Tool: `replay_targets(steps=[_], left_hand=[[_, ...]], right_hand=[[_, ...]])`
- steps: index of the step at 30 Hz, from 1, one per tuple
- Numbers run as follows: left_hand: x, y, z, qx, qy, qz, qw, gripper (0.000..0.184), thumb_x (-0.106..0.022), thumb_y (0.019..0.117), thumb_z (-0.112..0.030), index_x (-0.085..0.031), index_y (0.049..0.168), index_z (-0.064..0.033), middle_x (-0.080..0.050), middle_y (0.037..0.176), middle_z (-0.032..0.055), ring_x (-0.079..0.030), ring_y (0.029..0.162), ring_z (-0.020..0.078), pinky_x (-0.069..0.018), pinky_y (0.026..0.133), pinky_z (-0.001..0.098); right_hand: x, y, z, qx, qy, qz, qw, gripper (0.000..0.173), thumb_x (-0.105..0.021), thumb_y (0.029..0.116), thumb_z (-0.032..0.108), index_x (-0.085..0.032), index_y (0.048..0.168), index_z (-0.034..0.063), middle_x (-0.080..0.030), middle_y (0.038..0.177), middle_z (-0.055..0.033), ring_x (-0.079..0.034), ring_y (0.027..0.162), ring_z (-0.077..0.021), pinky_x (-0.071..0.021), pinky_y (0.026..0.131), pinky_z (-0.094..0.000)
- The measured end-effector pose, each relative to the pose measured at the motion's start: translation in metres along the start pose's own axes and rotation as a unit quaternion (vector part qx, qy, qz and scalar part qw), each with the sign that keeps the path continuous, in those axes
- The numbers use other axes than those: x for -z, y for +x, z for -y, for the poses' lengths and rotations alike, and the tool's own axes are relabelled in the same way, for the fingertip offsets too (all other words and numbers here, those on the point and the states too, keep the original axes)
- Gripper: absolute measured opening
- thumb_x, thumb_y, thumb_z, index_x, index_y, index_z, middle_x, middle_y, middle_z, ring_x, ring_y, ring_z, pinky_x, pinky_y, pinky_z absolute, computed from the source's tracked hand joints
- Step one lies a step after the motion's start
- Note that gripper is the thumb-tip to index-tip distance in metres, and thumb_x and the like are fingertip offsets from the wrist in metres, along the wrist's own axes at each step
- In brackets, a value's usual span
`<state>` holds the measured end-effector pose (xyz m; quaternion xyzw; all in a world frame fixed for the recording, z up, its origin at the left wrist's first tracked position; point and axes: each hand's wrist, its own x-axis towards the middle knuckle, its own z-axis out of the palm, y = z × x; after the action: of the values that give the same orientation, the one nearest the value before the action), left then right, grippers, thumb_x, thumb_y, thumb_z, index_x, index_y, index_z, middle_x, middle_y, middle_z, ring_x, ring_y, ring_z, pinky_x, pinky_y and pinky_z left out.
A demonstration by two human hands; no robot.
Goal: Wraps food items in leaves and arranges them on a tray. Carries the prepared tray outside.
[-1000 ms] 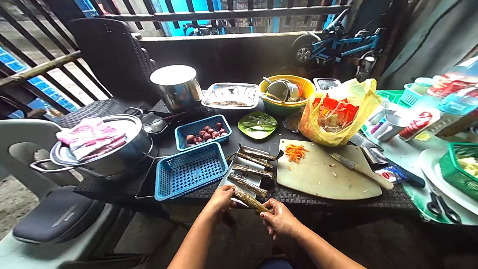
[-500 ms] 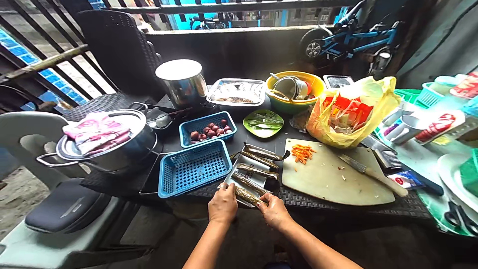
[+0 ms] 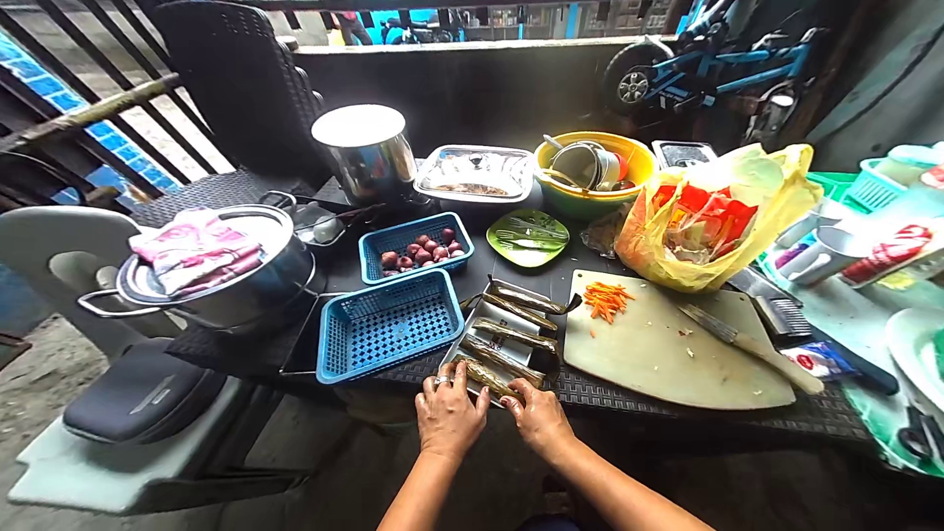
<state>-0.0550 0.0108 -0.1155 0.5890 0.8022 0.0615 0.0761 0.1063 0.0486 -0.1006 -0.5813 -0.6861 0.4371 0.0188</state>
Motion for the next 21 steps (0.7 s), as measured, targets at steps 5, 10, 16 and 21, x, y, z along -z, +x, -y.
replay_targets(steps=[5,10,16,21], left_hand=[[0.0,-0.002,-0.005,0.023,0.009,0.023,0.999,0.073,-0.055,0.089,-0.071,-0.057,0.148,-0.0277,-0.05,0.155,0.0154,-0.048,0.138,0.0417,-0.0404,0.102,0.0613],[0.007,0.001,-0.008,0.036,0.006,0.062,0.997,0.072,-0.055,0.0902,-0.069,-0.055,0.15,-0.0287,-0.046,0.157,0.015,-0.044,0.141,0.0414,-0.038,0.105,0.0612],[0.011,-0.001,-0.009,0.049,-0.03,0.062,0.996,0.078,-0.057,0.0902,-0.067,-0.049,0.154,-0.0221,-0.043,0.159,0.0187,-0.041,0.143,0.0428,-0.0377,0.107,0.061],[0.009,-0.015,-0.021,-0.046,-0.224,-0.115,0.967,0.06,-0.07,0.0873,-0.042,-0.068,0.129,0.0022,-0.069,0.124,0.0236,-0.064,0.118,0.0436,-0.0476,0.104,0.0573]], right_hand=[[0.022,-0.009,0.017,-0.03,-0.1,0.034,0.994,0.044,-0.045,0.1084,0.043,-0.059,0.144,0.0218,-0.072,0.121,-0.0153,-0.068,0.116,-0.0333,-0.0518,0.099,-0.0544],[0.04,-0.005,0.018,0.049,-0.252,-0.067,0.964,0.045,-0.055,0.0958,0.006,-0.067,0.136,0.0227,-0.066,0.13,-0.017,-0.06,0.124,-0.0376,-0.0522,0.096,-0.0533],[0.049,0.019,-0.007,0.061,-0.1,-0.068,0.991,0.04,-0.044,0.1064,0.013,-0.06,0.143,0.0066,-0.068,0.131,-0.019,-0.063,0.126,-0.032,-0.0478,0.109,-0.0478],[0.068,-0.02,-0.023,-0.046,0.359,-0.031,0.932,0.03,-0.044,0.1095,0.008,-0.059,0.135,0.0006,-0.072,0.094,-0.008,-0.067,0.066,-0.0132,-0.0571,0.059,-0.0284]])
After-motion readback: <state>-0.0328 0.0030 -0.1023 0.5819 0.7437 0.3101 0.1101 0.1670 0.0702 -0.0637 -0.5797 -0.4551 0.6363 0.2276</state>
